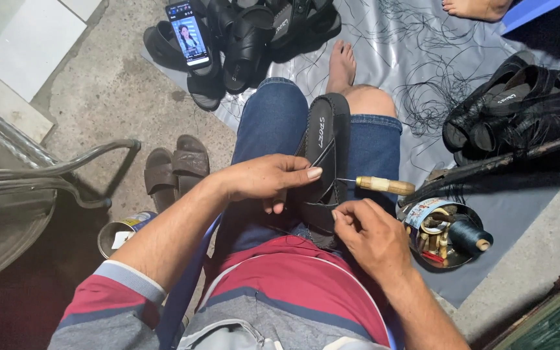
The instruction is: Hand-stitching the upper strap of a leather sandal to the sole using a needle and thread.
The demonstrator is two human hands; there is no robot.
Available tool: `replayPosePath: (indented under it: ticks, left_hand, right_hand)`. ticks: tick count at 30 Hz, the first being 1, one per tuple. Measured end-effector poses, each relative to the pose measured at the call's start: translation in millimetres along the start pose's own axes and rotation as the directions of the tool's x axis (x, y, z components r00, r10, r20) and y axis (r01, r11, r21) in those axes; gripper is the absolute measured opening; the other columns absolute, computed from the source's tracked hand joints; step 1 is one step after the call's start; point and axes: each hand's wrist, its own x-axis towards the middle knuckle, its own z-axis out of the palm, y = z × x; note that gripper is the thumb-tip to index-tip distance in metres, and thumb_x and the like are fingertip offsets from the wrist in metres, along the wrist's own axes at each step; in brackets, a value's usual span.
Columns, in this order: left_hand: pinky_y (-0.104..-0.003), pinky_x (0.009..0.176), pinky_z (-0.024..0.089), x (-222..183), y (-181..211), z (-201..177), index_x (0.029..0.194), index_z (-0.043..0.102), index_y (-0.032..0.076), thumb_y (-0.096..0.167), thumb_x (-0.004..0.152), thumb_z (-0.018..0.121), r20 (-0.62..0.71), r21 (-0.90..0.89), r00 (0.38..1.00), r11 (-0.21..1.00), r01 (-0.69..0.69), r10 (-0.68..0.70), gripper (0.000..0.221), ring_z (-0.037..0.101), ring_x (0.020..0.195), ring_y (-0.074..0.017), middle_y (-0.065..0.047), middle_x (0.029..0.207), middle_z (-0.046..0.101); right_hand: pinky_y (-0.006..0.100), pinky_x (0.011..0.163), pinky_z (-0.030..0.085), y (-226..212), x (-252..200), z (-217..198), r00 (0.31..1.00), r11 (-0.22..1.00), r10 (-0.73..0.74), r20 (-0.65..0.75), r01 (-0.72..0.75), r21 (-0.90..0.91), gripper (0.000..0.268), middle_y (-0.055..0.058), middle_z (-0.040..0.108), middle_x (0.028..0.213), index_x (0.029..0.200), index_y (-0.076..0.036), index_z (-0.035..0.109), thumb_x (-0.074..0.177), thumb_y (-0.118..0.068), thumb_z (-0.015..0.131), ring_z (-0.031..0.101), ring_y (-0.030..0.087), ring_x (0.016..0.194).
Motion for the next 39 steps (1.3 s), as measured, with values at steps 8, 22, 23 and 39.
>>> replayPosePath:
  ticks: [8, 22, 23, 39]
  left_hand:
    - [-0.017, 0.027, 0.045, 22, -29, -6, 0.079, 0.062, -0.003, 0.035, 0.086, 0.057, 0.033, -0.032, 0.999, 0.999, 0.006, -0.004, 0.039, 0.054, 0.035, -0.0100, -0.013, 0.064, 0.058]
    - [-0.040, 0.068, 0.054, -22, 11, -11, 0.102, 0.067, 0.012, 0.037, 0.090, 0.044, -0.223, 0.885, 0.857, 0.465, -0.021, 0.464, 0.036, 0.065, 0.082, -0.0282, -0.006, 0.106, 0.063]
    - [-0.039, 0.064, 0.055, -25, 9, -11, 0.106, 0.066, 0.012, 0.035, 0.091, 0.044, -0.199, 0.939, 0.823, 0.344, 0.005, 0.532, 0.035, 0.066, 0.078, -0.0269, -0.007, 0.108, 0.061]
    - [-0.052, 0.079, 0.048, -81, 4, -97, 0.086, 0.068, 0.006, 0.039, 0.101, 0.039, -0.954, 0.295, 0.272, 0.545, 0.785, 0.125, 0.046, 0.061, 0.093, -0.0316, -0.012, 0.143, 0.034]
  right_hand:
    - [0.028, 0.054, 0.051, -8, 14, 10, 0.997, 0.998, -0.067, -0.038, 0.067, 0.002, 0.003, -0.001, 0.053, 0.057, 0.082, -0.018, 0.066, 0.080, -0.021, 0.066, 0.062, 0.016, 0.060]
    - [0.032, 0.053, 0.047, -1, 8, -8, 1.000, 0.968, -0.021, -0.011, 0.023, 0.252, 0.009, 0.009, 0.059, 0.061, 0.086, -0.012, 0.070, 0.084, -0.015, 0.062, 0.060, 0.026, 0.056]
    - [0.033, 0.053, 0.047, -2, 6, -9, 1.000, 0.967, -0.007, 0.004, 0.005, 0.256, 0.009, 0.010, 0.060, 0.062, 0.086, -0.012, 0.070, 0.084, -0.014, 0.062, 0.060, 0.026, 0.056]
    - [0.020, 0.058, 0.047, -4, 8, -38, 0.983, 0.968, -0.160, 0.094, 0.137, 0.212, 0.010, 0.001, 0.068, 0.078, 0.086, -0.008, 0.068, 0.080, -0.012, 0.062, 0.062, 0.009, 0.065]
